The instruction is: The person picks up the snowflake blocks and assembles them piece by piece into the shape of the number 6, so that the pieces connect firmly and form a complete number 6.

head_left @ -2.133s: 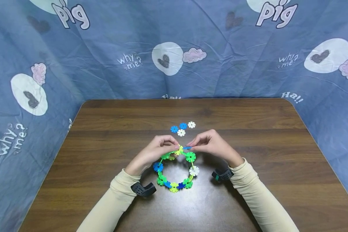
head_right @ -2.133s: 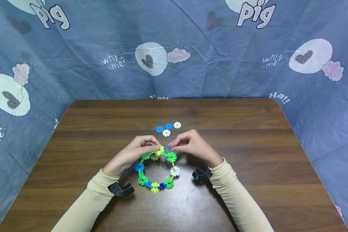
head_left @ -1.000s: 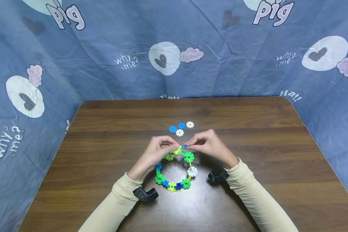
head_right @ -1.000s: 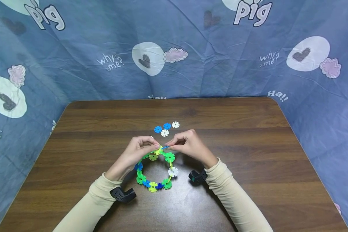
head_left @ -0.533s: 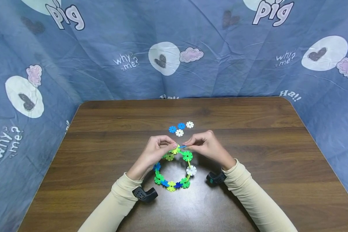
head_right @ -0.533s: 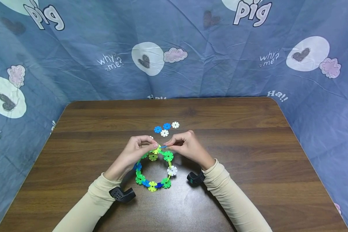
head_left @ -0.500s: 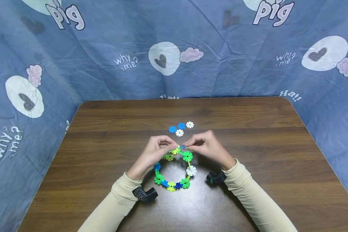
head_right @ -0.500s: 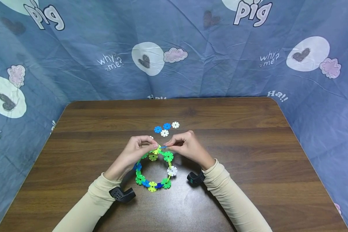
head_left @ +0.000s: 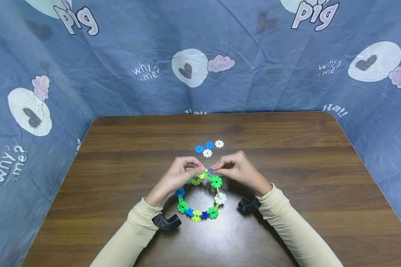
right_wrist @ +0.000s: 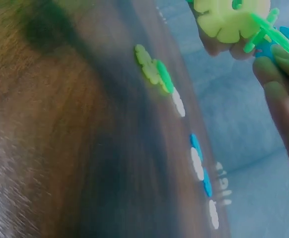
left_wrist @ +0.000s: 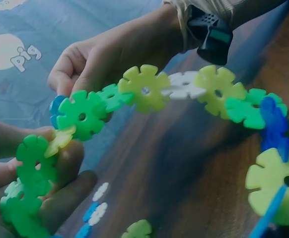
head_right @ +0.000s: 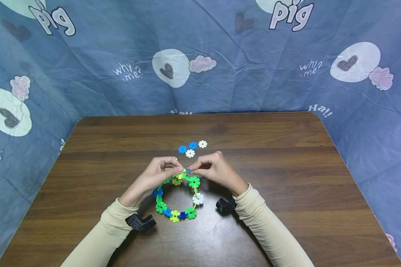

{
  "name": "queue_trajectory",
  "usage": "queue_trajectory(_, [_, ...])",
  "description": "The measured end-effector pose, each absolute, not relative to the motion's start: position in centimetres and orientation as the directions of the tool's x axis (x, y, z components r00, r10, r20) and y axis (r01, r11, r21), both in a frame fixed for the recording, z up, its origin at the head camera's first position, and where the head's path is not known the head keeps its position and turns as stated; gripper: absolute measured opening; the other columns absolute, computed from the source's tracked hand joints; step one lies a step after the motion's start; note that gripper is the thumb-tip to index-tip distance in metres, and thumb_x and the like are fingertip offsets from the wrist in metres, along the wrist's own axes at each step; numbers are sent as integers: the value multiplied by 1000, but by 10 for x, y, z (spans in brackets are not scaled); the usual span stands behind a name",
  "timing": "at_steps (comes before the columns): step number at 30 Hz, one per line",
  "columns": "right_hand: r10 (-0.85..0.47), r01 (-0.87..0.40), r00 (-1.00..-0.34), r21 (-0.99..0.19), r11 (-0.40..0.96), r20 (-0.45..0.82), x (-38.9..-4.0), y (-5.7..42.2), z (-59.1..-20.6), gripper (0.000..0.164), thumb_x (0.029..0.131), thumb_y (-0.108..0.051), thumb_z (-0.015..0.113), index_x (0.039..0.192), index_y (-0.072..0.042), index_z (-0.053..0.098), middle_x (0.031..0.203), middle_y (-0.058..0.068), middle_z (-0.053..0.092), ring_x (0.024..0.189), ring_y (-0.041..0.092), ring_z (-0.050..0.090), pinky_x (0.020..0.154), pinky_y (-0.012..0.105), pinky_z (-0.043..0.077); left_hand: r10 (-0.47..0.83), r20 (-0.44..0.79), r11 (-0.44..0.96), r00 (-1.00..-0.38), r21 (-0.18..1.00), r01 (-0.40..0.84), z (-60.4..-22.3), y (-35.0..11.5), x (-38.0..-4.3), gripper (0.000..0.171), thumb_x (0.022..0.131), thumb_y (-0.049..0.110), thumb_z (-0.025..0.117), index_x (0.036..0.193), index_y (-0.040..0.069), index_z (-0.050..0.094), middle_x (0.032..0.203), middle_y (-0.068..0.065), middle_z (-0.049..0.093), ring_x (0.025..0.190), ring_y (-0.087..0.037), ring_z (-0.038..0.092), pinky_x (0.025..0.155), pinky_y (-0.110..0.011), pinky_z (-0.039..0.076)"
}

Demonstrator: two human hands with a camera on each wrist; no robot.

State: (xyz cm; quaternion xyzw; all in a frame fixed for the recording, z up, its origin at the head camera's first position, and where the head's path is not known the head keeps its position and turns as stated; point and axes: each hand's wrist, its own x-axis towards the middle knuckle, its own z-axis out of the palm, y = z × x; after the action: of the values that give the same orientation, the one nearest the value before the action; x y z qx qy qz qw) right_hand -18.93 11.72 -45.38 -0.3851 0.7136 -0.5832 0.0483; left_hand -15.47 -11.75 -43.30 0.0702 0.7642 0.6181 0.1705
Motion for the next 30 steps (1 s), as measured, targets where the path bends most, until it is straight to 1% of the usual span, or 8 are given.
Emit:
queue_trajectory(7, [-610, -473, -714, -879, 59, 343, -188, 113, -452, 4, 88, 4, 77, 88, 0, 77, 94, 15, 80, 87, 15, 79, 77, 31, 65, 356, -212, 280, -910, 953, -112, -427, -127, -157, 19, 97, 19, 72, 104, 2, 70, 99, -6, 71, 79, -11, 69, 77, -31, 56])
queue_trajectory(10, [-624, -464, -712, -882, 76, 321, -188, 110, -454, 6, 90, 0, 77, 95, -2, 79, 98, 13, 80, 89, 12, 77, 76, 30, 64, 375, -244, 279, -894, 950, -142, -424, -130, -157, 24, 94, 25, 77, 109, 7, 72, 105, -8, 72, 83, -18, 74, 80, -34, 58])
queue_trajectory(15, [-624, -361, -750, -926, 109, 219, -193, 111, -457, 18, 95, -4, 72, 113, -3, 75, 104, 15, 78, 73, 26, 74, 61, 37, 62, 403, -259, 264, -878, 951, -160, -420, -135, -156, 34, 92, 28, 80, 120, 9, 74, 110, -10, 78, 99, -35, 77, 90, -43, 61])
queue_trajectory(19, [-646, -285, -761, -928, 241, 66, -199, 107, -465, 24, 95, 5, 64, 116, -2, 73, 105, 16, 77, 61, 25, 68, 55, 34, 60, 398, -266, 309, -878, 940, -145, -418, -139, -157, 33, 92, 30, 80, 119, 12, 76, 112, -7, 78, 99, -35, 77, 93, -47, 60])
queue_trajectory(21, [-679, -346, -733, -879, 330, 34, -201, 101, -468, 30, 90, 10, 62, 114, -2, 74, 104, 12, 76, 65, 16, 64, 58, 27, 58, 404, -271, 321, -874, 936, -142, -417, -141, -157, 32, 92, 30, 79, 118, 12, 76, 113, -6, 78, 98, -34, 77, 92, -47, 59])
queue_trajectory(24, [-733, -489, -677, -784, 382, 65, -202, 89, -471, 27, 88, 6, 67, 113, -2, 74, 101, 9, 75, 75, 11, 63, 70, 24, 57, 417, -274, 324, -866, 936, -140, -417, -142, -157, 32, 91, 28, 80, 118, 11, 77, 113, -6, 78, 97, -30, 77, 91, -45, 60])
queue_trajectory(27, [-763, -592, -639, -697, 406, 99, -200, 81, -471, 24, 90, -9, 75, 113, -3, 74, 103, 7, 75, 91, 15, 67, 85, 28, 59, 430, -281, 324, -858, 935, -144, -416, -142, -157, 31, 91, 28, 80, 117, 11, 77, 116, -5, 77, 95, -26, 78, 91, -42, 60])
queue_trajectory(30, [-772, -631, -628, -643, 434, 94, -199, 76, -470, 23, 91, -15, 75, 111, -5, 72, 103, 6, 73, 96, 18, 68, 90, 31, 58, 441, -287, 321, -850, 935, -149, -416, -141, -156, 30, 90, 28, 81, 116, 13, 77, 120, -5, 76, 96, -24, 78, 92, -44, 59])
